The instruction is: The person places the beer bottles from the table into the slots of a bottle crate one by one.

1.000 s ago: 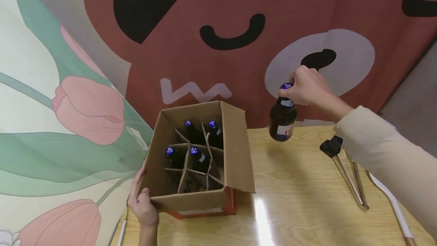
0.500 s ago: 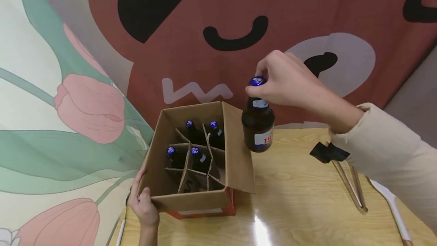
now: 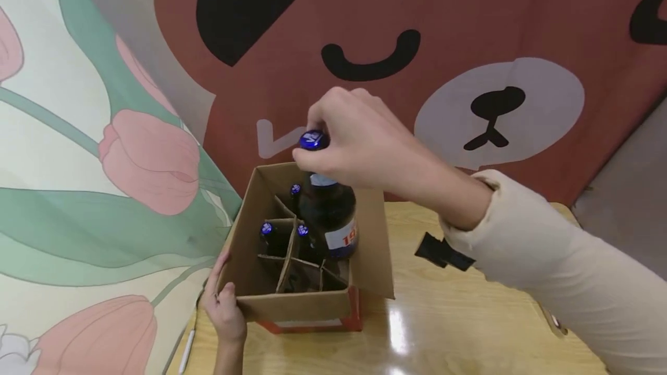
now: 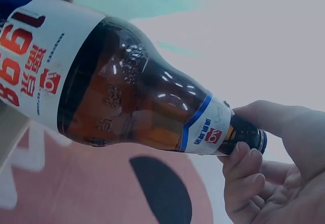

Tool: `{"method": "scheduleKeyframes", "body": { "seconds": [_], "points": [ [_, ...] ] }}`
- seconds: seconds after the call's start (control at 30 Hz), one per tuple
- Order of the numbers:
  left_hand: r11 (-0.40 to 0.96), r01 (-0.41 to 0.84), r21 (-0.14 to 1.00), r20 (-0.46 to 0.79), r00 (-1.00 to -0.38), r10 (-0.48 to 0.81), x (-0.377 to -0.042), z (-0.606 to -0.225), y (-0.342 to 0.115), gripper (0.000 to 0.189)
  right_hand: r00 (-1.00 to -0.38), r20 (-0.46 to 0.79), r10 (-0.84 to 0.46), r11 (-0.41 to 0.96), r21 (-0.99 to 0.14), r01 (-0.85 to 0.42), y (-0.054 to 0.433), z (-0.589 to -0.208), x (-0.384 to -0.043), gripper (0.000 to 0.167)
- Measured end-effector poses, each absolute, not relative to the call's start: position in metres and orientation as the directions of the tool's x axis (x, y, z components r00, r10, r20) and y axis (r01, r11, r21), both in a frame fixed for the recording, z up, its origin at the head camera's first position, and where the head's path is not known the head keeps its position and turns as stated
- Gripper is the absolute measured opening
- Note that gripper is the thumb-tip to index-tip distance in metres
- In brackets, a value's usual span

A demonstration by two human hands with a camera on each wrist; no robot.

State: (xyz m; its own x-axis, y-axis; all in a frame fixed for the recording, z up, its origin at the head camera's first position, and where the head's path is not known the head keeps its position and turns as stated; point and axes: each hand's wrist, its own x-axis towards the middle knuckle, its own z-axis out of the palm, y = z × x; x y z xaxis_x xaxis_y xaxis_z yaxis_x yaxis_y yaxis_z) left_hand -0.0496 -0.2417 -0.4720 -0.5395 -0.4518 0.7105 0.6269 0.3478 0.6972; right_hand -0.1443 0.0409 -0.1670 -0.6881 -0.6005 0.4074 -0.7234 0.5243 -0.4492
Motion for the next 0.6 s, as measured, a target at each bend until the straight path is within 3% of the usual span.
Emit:
{"method": "scheduleKeyframes", "body": {
  "seconds": [0.33, 0.6],
  "points": [
    [0.374, 0.610, 0.698, 0.713, -0.543, -0.444, -0.050, -0.468, -0.240, 0.056, -0.614, 0.387, -0.688, 0.385, -0.522, -0.761, -0.009, -0.195, -0.143, 0.022],
    [0.397, 0.584, 0.708, 0.705, -0.549, -0.449, -0.045, -0.465, -0.240, 0.058, -0.598, 0.335, -0.729, 0.356, -0.560, -0.748, -0.041, -0.235, -0.144, 0.021]
  ]
}}
